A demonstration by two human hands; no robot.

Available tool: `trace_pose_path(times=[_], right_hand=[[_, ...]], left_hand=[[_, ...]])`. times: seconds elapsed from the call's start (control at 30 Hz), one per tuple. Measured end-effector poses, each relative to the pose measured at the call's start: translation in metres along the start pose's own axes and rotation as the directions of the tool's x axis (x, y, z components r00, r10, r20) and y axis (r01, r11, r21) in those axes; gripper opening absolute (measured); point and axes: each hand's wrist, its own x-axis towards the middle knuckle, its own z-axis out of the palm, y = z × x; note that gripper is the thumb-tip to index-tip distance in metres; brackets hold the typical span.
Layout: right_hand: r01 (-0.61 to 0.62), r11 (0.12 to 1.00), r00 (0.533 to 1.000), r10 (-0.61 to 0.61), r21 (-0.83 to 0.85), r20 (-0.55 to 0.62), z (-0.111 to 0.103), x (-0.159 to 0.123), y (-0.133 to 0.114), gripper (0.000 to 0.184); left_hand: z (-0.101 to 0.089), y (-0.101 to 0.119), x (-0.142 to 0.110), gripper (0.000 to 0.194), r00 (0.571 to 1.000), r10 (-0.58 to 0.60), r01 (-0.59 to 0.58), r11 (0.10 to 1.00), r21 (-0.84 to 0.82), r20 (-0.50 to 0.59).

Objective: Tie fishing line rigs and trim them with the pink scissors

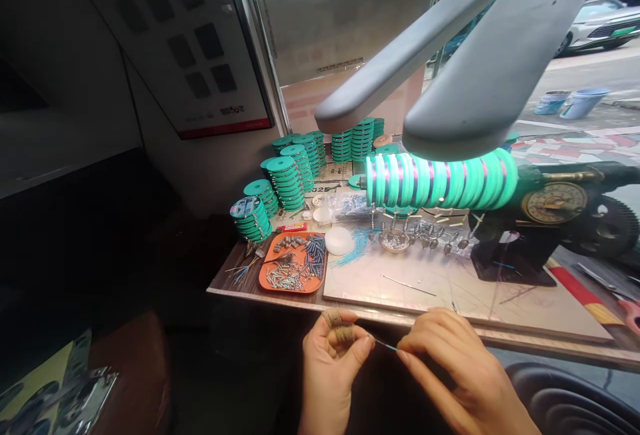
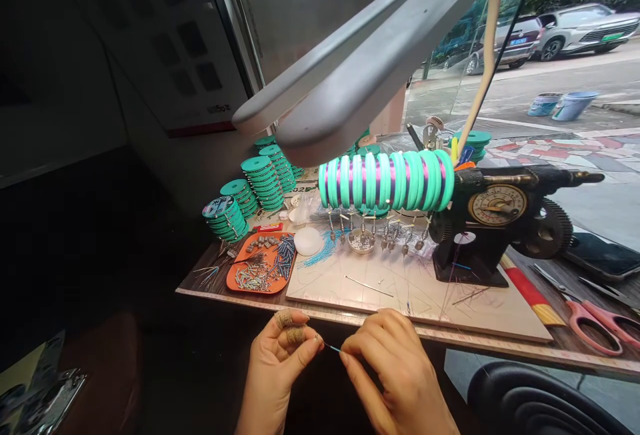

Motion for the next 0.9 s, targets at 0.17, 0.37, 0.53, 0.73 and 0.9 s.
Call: trace_pose_path(times=[0.17, 0.37, 0.53, 0.73, 0.9], right_hand=[[-0.013, 1.0, 1.0, 0.013, -0.01, 0.016, 0.001, 0.001, 0.002, 0.009], [-0.007, 1.0, 1.0, 0.007, -0.017, -0.003, 0.001, 0.004, 0.0, 0.01], [-0.056, 0.997, 0.997, 0.058, 0.049, -0.053, 0.005, 0.012, -0.003, 0.014], [-0.105, 0.992, 0.993, 0.109, 0.075, -0.043, 0.012, 0.015, 0.0, 0.013], [-0.04, 0.999, 0.998, 0.041, 0.017, -0.044, 0.019, 0.022, 0.005, 0.012]], left_hand=[[0.002, -0.002, 0.0, 0.03, 0.999, 0.028, -0.029, 0.999, -0.028, -0.024], [0.01, 0.0, -0.002, 0.028, 0.994, 0.062, -0.066, 0.996, -0.054, -0.087], [0.016, -0.001, -0.004, 0.024, 0.969, 0.224, -0.214, 0.972, 0.095, -0.103], [0.014, -0.007, -0.001, 0.025, 0.868, 0.494, -0.439, 0.811, 0.387, -0.05], [0.009, -0.019, 0.004, 0.035, 0.845, 0.533, -0.49, 0.744, 0.454, 0.038]])
